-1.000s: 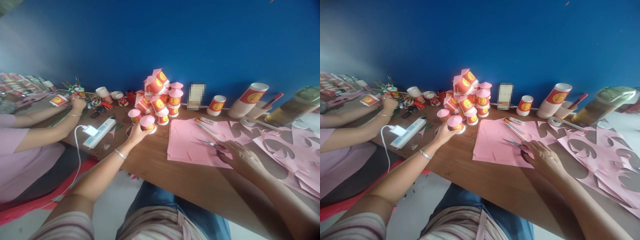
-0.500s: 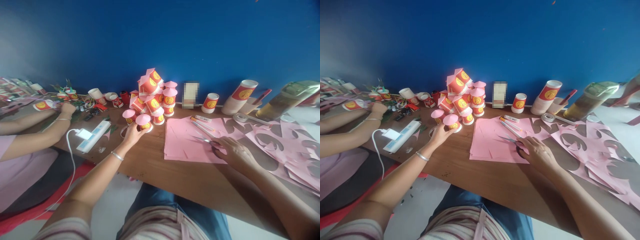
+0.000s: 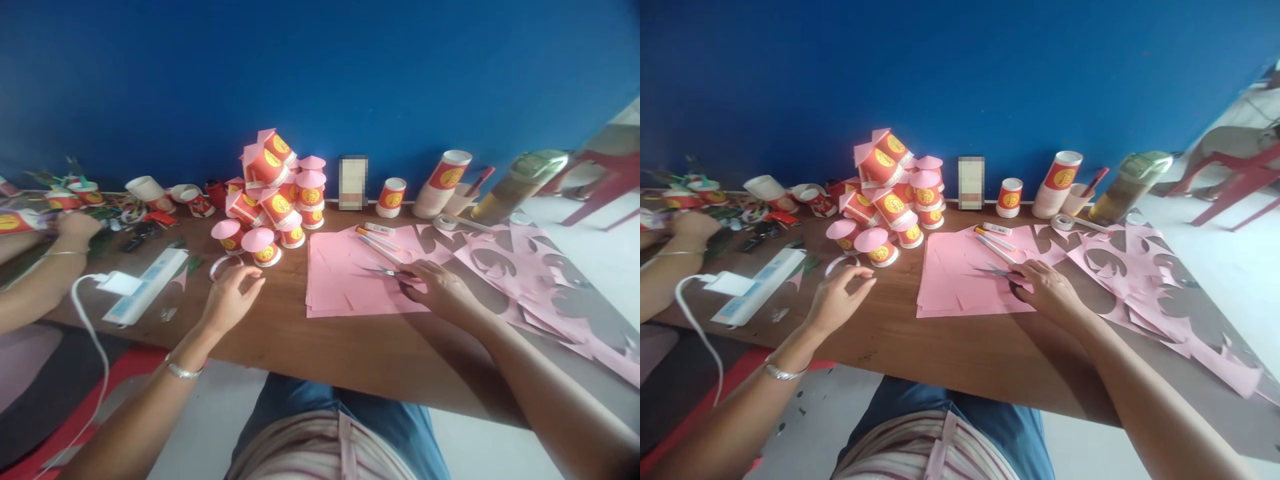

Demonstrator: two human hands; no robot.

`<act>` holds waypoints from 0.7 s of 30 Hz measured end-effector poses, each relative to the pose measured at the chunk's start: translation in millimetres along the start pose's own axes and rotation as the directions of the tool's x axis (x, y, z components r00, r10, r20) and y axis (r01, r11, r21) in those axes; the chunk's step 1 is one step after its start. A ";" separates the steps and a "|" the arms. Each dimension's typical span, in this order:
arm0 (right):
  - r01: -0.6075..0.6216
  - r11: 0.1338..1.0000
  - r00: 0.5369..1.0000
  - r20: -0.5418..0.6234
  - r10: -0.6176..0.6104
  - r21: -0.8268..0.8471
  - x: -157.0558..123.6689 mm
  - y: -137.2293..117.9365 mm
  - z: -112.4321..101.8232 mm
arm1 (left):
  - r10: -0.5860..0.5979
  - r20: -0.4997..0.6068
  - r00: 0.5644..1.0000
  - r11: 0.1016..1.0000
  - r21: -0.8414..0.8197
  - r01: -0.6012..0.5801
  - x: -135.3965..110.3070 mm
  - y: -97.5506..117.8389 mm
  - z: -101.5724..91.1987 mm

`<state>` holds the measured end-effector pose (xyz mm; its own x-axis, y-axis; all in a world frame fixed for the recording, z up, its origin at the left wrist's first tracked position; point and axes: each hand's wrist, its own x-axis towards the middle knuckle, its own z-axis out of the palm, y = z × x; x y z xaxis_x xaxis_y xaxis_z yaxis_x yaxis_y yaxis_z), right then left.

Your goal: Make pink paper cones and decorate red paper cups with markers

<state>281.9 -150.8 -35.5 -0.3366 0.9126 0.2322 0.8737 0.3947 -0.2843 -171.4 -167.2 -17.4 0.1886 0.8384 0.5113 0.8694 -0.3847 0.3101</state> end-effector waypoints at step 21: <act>-0.166 0.985 0.953 -0.263 0.149 -0.045 -1.5 11.2 -6.4 | 0.237 0.093 0.967 0.919 0.300 -0.254 -11.1 10.2 -18.1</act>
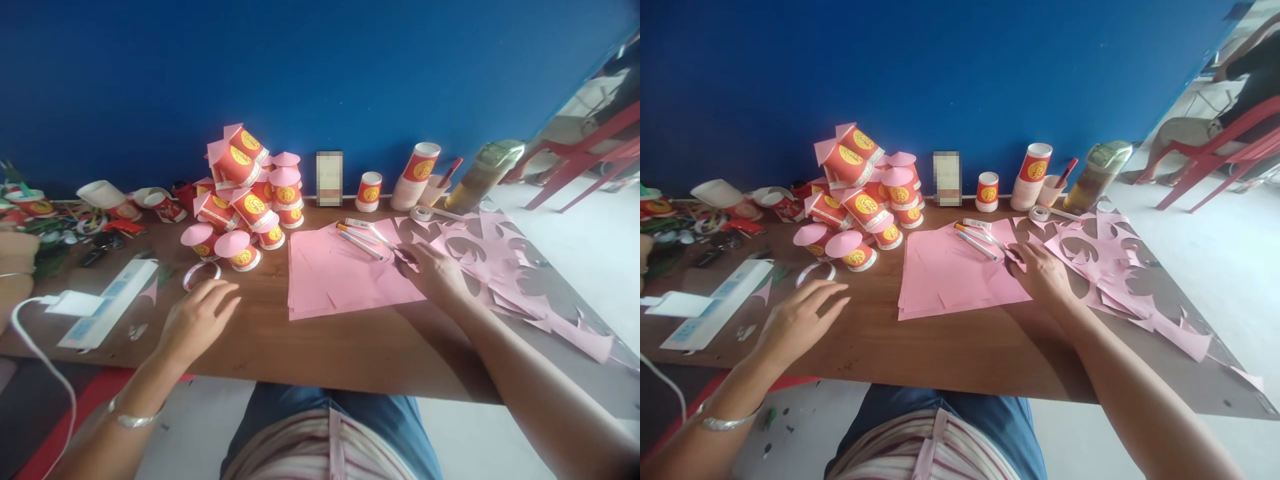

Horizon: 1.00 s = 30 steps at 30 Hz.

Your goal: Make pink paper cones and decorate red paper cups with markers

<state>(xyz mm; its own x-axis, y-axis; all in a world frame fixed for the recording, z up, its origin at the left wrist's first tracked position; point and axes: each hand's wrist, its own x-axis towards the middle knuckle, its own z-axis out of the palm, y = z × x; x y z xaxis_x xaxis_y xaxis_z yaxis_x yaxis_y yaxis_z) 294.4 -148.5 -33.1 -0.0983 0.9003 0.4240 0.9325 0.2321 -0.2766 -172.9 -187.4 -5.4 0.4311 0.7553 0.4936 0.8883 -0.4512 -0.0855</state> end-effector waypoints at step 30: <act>-0.170 0.977 0.951 0.238 0.196 -0.125 18.5 44.1 -4.8 | 0.571 0.202 0.795 0.791 -0.392 -0.469 96.2 110.3 62.1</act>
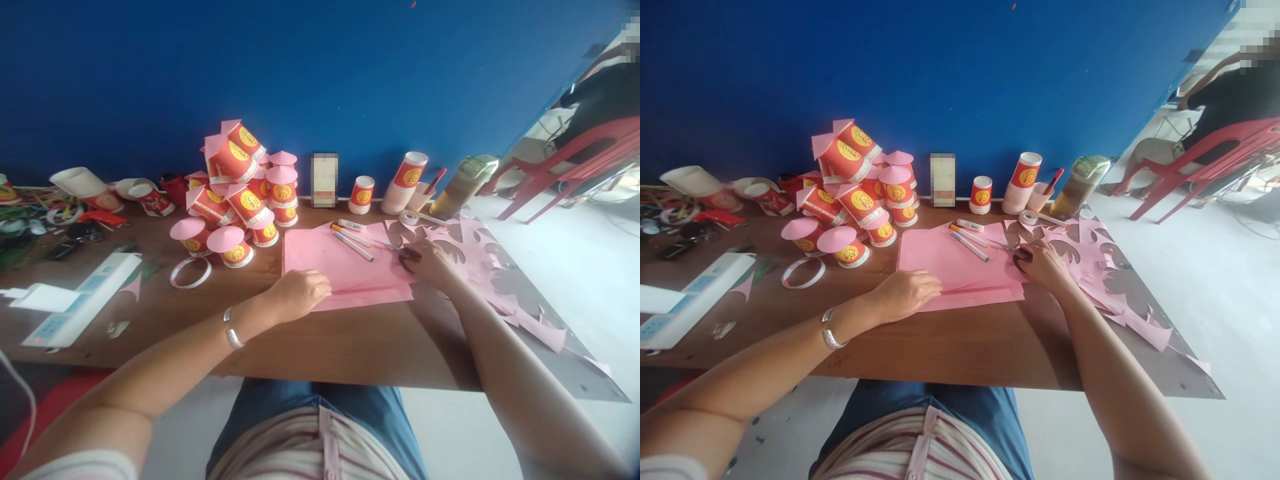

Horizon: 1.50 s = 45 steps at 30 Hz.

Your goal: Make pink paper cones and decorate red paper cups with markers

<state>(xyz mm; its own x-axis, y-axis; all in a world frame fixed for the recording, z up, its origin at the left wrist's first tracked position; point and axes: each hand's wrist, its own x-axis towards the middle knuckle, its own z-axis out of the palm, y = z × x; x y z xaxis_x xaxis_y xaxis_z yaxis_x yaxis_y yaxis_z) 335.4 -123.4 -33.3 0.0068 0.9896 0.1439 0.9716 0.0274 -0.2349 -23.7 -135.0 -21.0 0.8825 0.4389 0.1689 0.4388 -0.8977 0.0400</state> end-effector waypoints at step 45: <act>0.628 0.777 0.776 0.049 -0.629 0.038 -36.5 -128.8 26.0 | -0.077 0.000 0.997 0.986 0.150 0.076 -40.0 6.9 -11.6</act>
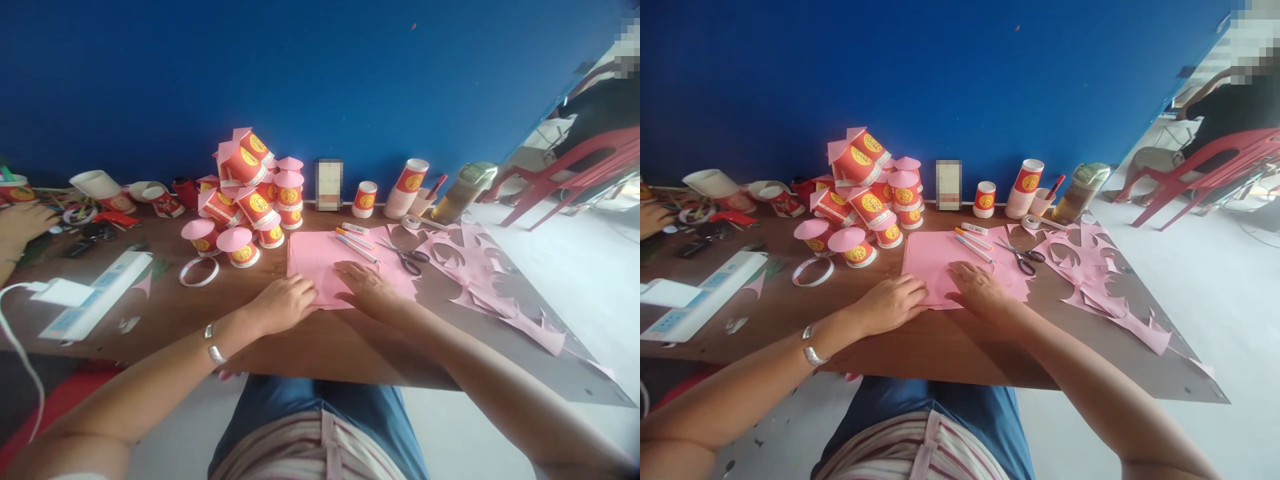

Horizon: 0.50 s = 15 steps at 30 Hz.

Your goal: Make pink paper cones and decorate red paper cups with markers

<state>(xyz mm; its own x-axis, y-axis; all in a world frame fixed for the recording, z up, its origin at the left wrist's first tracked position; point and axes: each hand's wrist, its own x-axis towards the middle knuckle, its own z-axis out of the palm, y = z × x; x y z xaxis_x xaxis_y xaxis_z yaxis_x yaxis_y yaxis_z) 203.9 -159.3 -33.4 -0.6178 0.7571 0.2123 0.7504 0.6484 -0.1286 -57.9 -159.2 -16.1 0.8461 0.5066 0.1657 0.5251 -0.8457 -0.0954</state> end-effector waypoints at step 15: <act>-0.302 0.953 0.953 -0.008 0.302 0.040 5.8 33.1 8.4 | 0.107 -0.112 0.988 0.989 -0.093 -0.118 -16.4 -11.0 2.3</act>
<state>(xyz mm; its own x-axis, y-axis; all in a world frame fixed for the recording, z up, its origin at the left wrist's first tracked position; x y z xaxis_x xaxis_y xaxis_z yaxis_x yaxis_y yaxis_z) 223.2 -132.8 -44.5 -0.3604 0.9170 0.1709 0.8917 0.3925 -0.2254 -77.4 -157.9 -20.0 0.8818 0.3913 0.2635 0.4110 -0.9114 -0.0221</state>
